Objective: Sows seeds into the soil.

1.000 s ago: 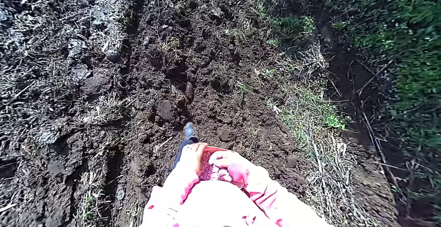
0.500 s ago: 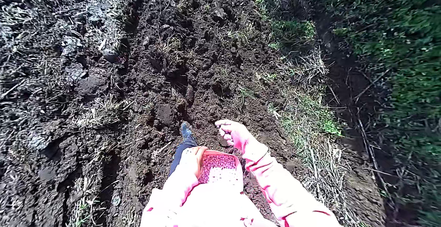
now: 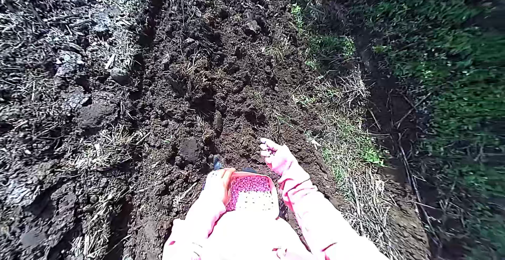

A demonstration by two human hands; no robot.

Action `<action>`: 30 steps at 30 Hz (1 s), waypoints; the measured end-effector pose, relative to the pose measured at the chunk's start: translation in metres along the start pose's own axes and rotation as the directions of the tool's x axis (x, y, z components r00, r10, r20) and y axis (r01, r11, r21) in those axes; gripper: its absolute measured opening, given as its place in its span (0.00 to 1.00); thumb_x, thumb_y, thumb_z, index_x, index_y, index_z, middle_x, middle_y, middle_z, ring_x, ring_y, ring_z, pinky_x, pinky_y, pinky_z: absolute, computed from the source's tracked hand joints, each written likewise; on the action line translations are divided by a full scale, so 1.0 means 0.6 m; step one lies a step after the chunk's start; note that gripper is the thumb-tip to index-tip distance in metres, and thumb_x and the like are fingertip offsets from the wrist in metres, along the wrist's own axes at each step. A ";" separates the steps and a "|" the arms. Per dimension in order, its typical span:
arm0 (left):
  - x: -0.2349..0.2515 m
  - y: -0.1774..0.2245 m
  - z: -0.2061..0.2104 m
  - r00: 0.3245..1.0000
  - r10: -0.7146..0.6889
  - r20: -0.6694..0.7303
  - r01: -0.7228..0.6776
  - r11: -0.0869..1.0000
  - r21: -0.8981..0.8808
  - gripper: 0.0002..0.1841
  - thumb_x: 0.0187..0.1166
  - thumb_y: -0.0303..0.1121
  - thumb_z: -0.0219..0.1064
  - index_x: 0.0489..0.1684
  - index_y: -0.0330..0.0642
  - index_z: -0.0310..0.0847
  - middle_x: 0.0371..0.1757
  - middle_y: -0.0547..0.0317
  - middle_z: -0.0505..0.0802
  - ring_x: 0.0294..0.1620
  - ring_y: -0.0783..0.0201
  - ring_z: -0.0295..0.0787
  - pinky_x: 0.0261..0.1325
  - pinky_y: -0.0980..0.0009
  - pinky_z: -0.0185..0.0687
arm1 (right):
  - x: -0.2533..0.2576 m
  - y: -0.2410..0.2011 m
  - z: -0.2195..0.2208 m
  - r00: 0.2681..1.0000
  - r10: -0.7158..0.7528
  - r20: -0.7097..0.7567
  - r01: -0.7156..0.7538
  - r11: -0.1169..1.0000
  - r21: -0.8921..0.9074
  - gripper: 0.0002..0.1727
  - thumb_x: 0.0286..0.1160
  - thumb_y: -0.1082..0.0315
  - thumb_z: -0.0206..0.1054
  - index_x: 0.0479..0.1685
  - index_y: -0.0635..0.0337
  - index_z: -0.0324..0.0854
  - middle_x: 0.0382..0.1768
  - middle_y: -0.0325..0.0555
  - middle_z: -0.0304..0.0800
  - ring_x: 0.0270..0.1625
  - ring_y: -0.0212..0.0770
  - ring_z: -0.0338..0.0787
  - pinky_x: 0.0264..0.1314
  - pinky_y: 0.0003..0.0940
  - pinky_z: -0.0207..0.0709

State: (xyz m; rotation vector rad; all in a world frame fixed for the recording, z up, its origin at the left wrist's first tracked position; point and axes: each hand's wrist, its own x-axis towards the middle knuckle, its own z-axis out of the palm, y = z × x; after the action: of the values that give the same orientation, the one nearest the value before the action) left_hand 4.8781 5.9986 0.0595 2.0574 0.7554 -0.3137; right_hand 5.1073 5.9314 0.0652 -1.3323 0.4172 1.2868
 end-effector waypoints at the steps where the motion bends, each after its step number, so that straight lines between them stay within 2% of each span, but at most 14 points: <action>1: 0.004 0.001 -0.006 1.000 -0.002 0.001 0.002 1.000 -0.003 0.22 0.87 0.28 0.57 0.79 0.38 0.77 0.78 0.42 0.84 0.82 0.44 0.76 0.89 0.47 0.56 | 0.000 -0.002 0.005 1.000 0.003 0.007 -0.003 1.000 -0.004 0.16 0.96 0.66 0.38 0.57 0.58 0.73 0.21 0.33 0.77 0.14 0.23 0.72 0.12 0.15 0.62; 6: 0.008 -0.003 -0.033 0.997 0.002 -0.071 -0.006 0.998 -0.058 0.21 0.84 0.25 0.59 0.76 0.35 0.80 0.76 0.41 0.85 0.81 0.43 0.77 0.89 0.47 0.57 | 0.012 -0.019 0.018 0.996 0.026 0.084 -0.023 0.999 -0.035 0.16 0.96 0.66 0.36 0.54 0.55 0.71 0.18 0.30 0.73 0.11 0.21 0.67 0.11 0.14 0.60; 9: 0.004 -0.015 -0.045 0.989 0.024 -0.146 -0.034 0.997 -0.068 0.20 0.81 0.23 0.61 0.72 0.33 0.82 0.73 0.40 0.87 0.79 0.41 0.80 0.86 0.44 0.61 | 0.021 -0.019 0.016 0.999 0.008 0.054 -0.006 0.999 -0.047 0.15 0.96 0.67 0.37 0.58 0.57 0.70 0.19 0.31 0.71 0.11 0.22 0.66 0.11 0.15 0.60; 13: 0.007 -0.023 -0.047 0.978 0.030 -0.206 -0.044 0.997 -0.065 0.20 0.79 0.22 0.62 0.69 0.32 0.84 0.70 0.39 0.89 0.76 0.39 0.82 0.84 0.42 0.63 | 0.031 -0.016 -0.006 0.999 -0.007 -0.045 -0.002 0.982 -0.190 0.11 0.95 0.69 0.45 0.60 0.59 0.71 0.21 0.32 0.72 0.13 0.22 0.65 0.12 0.16 0.59; 16: 0.022 -0.014 -0.051 0.990 0.048 -0.136 -0.055 0.997 -0.051 0.19 0.81 0.23 0.61 0.70 0.33 0.84 0.72 0.40 0.88 0.77 0.41 0.81 0.85 0.44 0.62 | 0.019 -0.014 -0.033 0.990 -0.030 -0.136 -0.005 0.969 -0.249 0.09 0.94 0.69 0.49 0.57 0.60 0.72 0.23 0.32 0.74 0.14 0.23 0.66 0.14 0.16 0.59; 20: 0.058 0.006 -0.044 0.990 0.136 0.043 -0.135 0.990 -0.036 0.20 0.83 0.25 0.60 0.73 0.34 0.82 0.74 0.41 0.87 0.80 0.43 0.79 0.87 0.46 0.59 | -0.020 -0.006 -0.090 0.970 -0.061 -0.236 0.003 0.971 -0.240 0.16 0.96 0.68 0.43 0.64 0.63 0.74 0.28 0.32 0.74 0.18 0.24 0.68 0.19 0.19 0.63; 21: 0.065 0.012 -0.041 0.985 0.158 0.070 -0.156 0.987 -0.040 0.20 0.84 0.25 0.59 0.73 0.34 0.81 0.74 0.41 0.87 0.80 0.43 0.79 0.87 0.46 0.59 | -0.031 -0.002 -0.101 0.962 -0.075 -0.262 0.019 0.977 -0.211 0.17 0.96 0.68 0.42 0.64 0.63 0.75 0.27 0.32 0.75 0.18 0.24 0.69 0.19 0.18 0.64; 25: 0.070 0.020 -0.037 0.976 0.215 0.035 -0.212 0.975 -0.068 0.19 0.83 0.24 0.60 0.70 0.33 0.83 0.72 0.40 0.88 0.78 0.42 0.80 0.86 0.45 0.61 | -0.056 -0.008 -0.107 0.945 -0.087 -0.316 0.036 0.986 -0.164 0.17 0.95 0.70 0.40 0.61 0.63 0.75 0.26 0.32 0.75 0.16 0.24 0.69 0.17 0.18 0.62; 30: 0.047 0.003 -0.055 0.990 0.137 -0.017 -0.138 0.986 -0.091 0.20 0.83 0.24 0.59 0.73 0.34 0.81 0.74 0.40 0.87 0.80 0.42 0.78 0.88 0.45 0.58 | -0.033 -0.041 -0.056 0.959 -0.122 -0.255 0.044 0.956 -0.292 0.12 0.94 0.69 0.48 0.62 0.62 0.75 0.25 0.33 0.74 0.16 0.24 0.66 0.17 0.18 0.59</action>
State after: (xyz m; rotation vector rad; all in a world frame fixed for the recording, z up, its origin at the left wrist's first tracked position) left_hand 4.8995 6.0358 0.0657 2.0141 0.6189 -0.1866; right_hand 5.1359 5.9003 0.0835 -1.7625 0.3686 1.1250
